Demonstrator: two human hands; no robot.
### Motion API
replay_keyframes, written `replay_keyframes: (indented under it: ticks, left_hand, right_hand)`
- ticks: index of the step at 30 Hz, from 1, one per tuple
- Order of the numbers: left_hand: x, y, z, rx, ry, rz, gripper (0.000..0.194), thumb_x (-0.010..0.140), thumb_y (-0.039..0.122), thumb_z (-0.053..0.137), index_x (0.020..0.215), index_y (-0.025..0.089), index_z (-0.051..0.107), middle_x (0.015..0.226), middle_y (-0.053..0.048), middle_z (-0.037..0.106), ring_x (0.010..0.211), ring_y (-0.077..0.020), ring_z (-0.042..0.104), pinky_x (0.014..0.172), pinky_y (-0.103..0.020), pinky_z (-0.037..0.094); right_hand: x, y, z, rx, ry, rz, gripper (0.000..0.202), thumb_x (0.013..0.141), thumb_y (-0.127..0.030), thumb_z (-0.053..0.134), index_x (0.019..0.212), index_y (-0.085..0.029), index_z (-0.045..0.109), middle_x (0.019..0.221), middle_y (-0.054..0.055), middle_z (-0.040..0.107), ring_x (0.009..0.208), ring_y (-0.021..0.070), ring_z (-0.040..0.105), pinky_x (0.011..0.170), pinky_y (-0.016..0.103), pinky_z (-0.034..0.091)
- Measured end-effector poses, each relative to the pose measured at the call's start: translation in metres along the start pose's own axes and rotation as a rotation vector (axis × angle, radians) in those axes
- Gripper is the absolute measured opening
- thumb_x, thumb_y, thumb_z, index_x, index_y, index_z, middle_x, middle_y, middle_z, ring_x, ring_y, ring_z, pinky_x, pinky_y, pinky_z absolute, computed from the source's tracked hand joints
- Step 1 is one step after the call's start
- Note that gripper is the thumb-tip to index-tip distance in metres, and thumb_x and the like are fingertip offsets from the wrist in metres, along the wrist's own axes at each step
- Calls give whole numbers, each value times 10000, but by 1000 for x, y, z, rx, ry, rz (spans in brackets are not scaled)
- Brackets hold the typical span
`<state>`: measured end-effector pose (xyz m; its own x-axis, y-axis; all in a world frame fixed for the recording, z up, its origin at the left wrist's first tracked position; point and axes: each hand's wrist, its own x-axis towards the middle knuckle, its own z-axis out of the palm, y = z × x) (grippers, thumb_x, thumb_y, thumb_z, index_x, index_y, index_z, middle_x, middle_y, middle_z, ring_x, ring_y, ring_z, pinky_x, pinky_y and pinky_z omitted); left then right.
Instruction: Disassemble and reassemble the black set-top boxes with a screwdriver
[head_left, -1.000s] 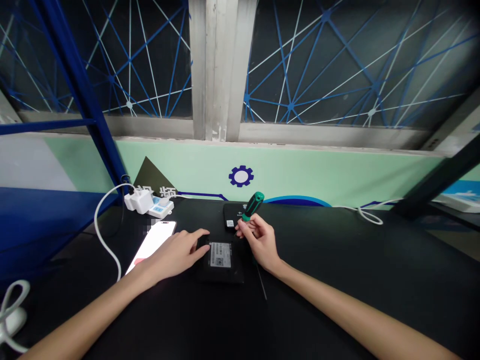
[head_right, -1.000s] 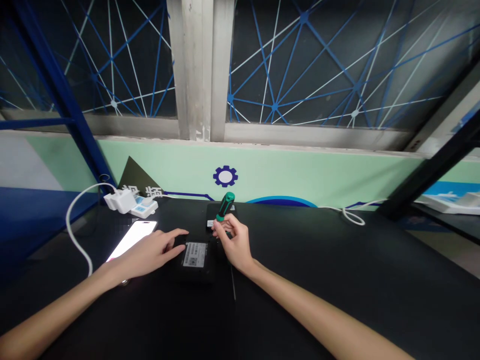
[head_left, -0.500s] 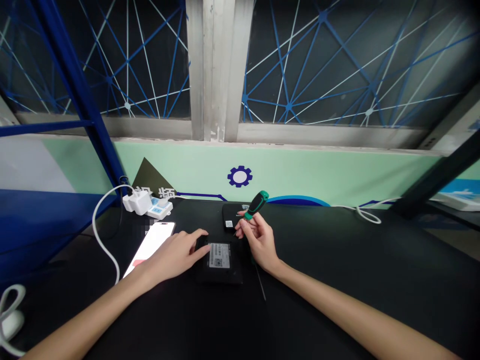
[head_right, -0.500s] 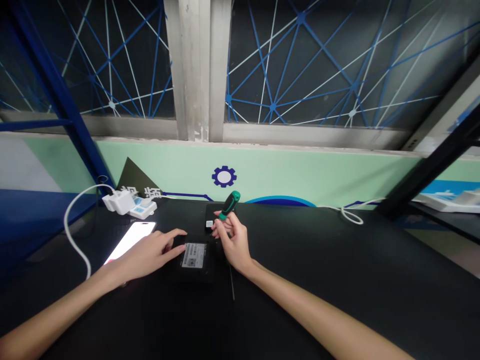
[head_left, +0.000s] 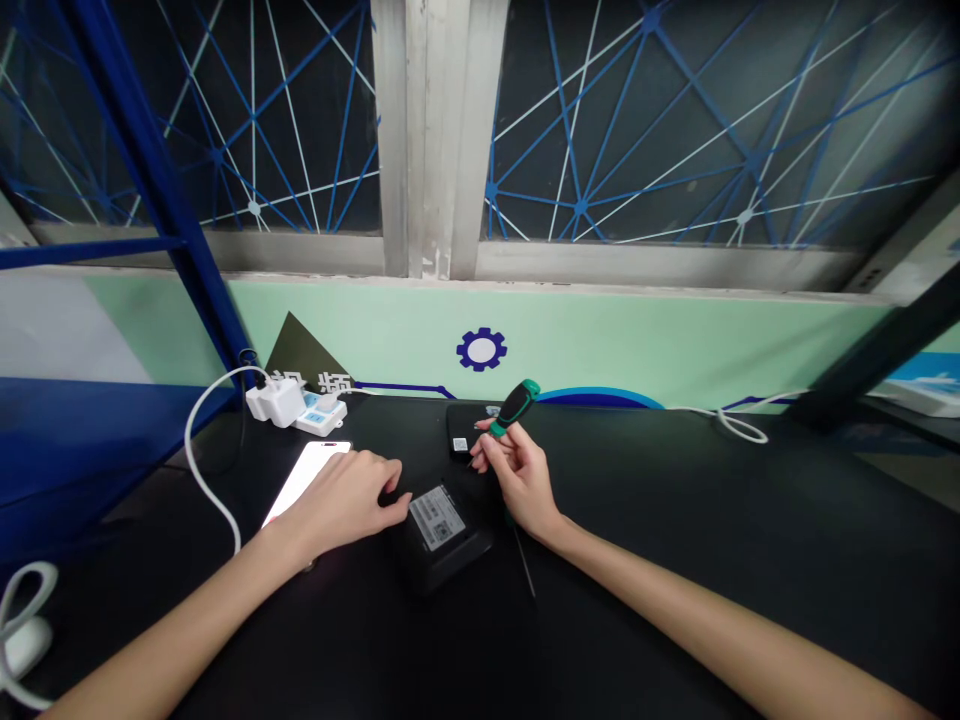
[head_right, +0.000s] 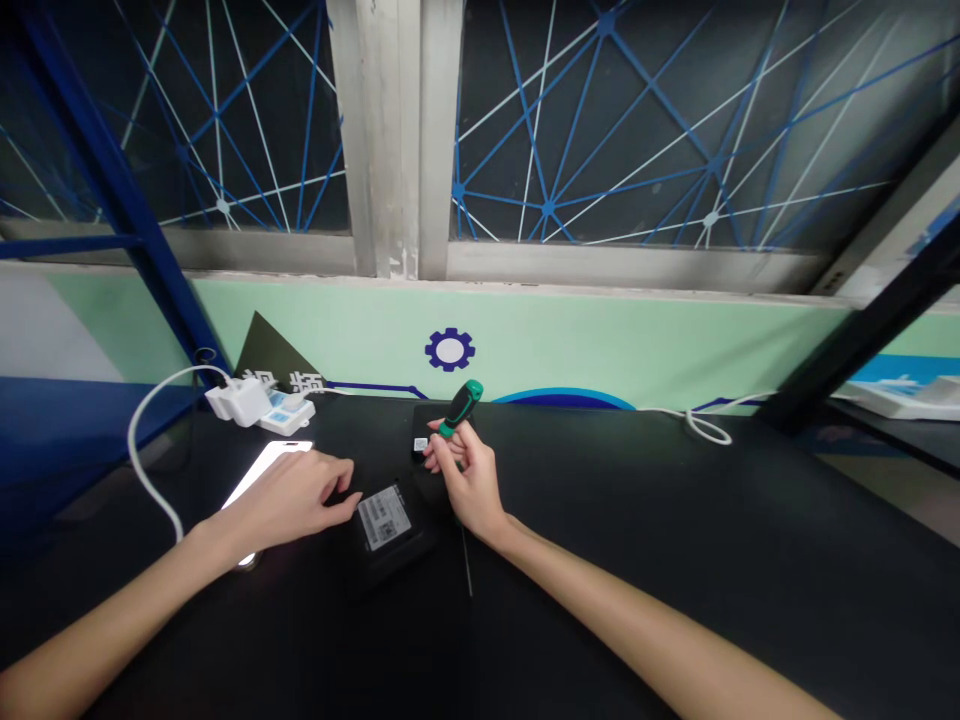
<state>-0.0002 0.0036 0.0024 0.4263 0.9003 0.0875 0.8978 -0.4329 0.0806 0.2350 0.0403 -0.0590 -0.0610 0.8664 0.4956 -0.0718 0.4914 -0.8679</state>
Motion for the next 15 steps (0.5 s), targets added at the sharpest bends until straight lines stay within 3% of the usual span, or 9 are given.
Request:
replay_keyframes:
  ticks: [15]
  left_hand:
    - [-2,1,6,-87,-9,30,404,811,298,535,493,193,308,451,41,341,433,-112,285,508,-294,169]
  right_hand:
    - [0,0,-1,-20,-2,-4,288,945,-439,613,1082,-186,609,786,28,660,633,144,627,605,274,537]
